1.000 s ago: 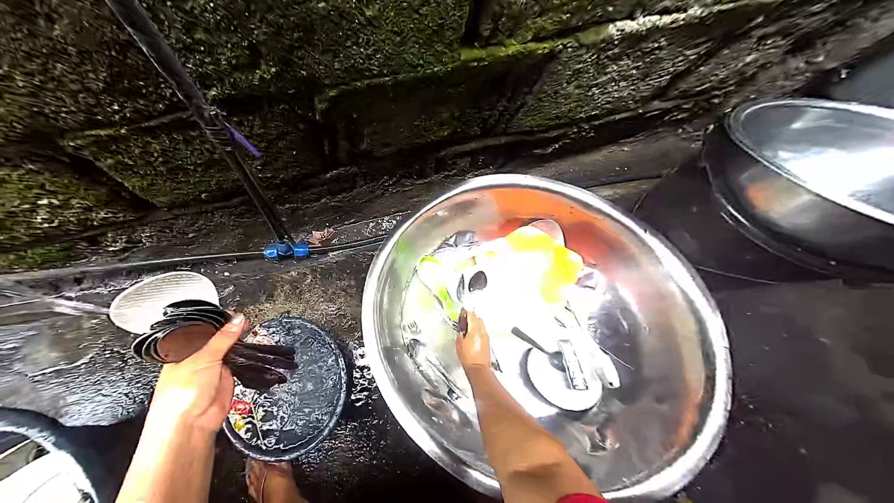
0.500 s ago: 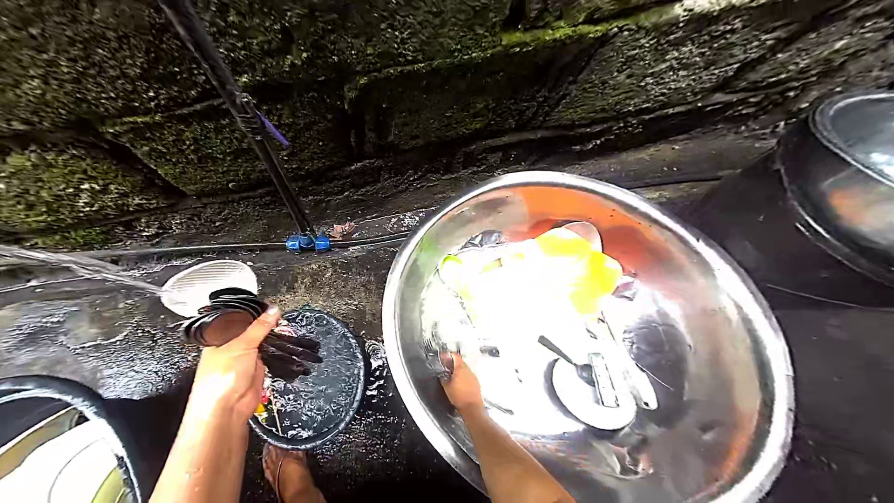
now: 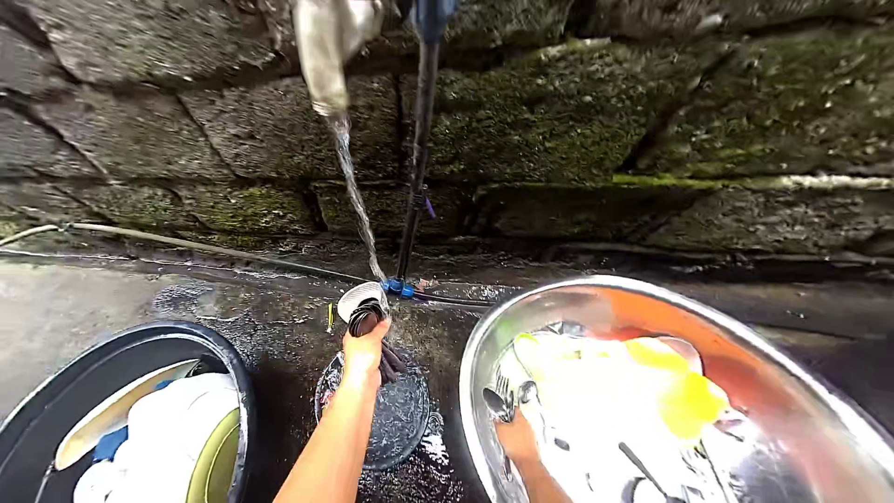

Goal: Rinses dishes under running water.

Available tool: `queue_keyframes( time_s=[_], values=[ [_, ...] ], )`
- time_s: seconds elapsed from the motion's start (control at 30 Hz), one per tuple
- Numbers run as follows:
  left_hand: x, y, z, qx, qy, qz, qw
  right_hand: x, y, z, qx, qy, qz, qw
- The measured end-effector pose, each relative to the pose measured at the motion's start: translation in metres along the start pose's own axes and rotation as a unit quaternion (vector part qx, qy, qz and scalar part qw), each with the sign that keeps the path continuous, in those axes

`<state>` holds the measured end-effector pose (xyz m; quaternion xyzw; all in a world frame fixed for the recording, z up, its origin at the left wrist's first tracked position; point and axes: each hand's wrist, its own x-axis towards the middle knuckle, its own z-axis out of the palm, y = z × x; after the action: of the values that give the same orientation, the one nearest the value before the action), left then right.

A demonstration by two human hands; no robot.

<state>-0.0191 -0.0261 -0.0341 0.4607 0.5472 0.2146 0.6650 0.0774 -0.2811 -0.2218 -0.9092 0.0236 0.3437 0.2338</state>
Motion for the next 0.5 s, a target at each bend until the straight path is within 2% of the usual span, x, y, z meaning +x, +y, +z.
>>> queue_keyframes(
  time_s=[0.17,0.33,0.43,0.5],
  values=[
    [-0.004,0.008,0.002,-0.039,-0.043,-0.007,0.998,-0.012,-0.046,-0.012,0.063,0.028,-0.060,0.996],
    [-0.018,0.012,-0.013,-0.077,-0.063,0.041,0.994,-0.021,-0.113,-0.015,0.091,-0.007,-0.111,0.990],
    [-0.030,0.018,-0.035,-0.050,-0.067,0.163,0.983,-0.019,-0.169,-0.002,0.049,-0.052,-0.145,0.987],
    [-0.038,0.024,-0.054,0.014,-0.102,0.267,0.958,-0.026,-0.208,0.008,0.038,-0.095,-0.185,0.977]
  ],
)
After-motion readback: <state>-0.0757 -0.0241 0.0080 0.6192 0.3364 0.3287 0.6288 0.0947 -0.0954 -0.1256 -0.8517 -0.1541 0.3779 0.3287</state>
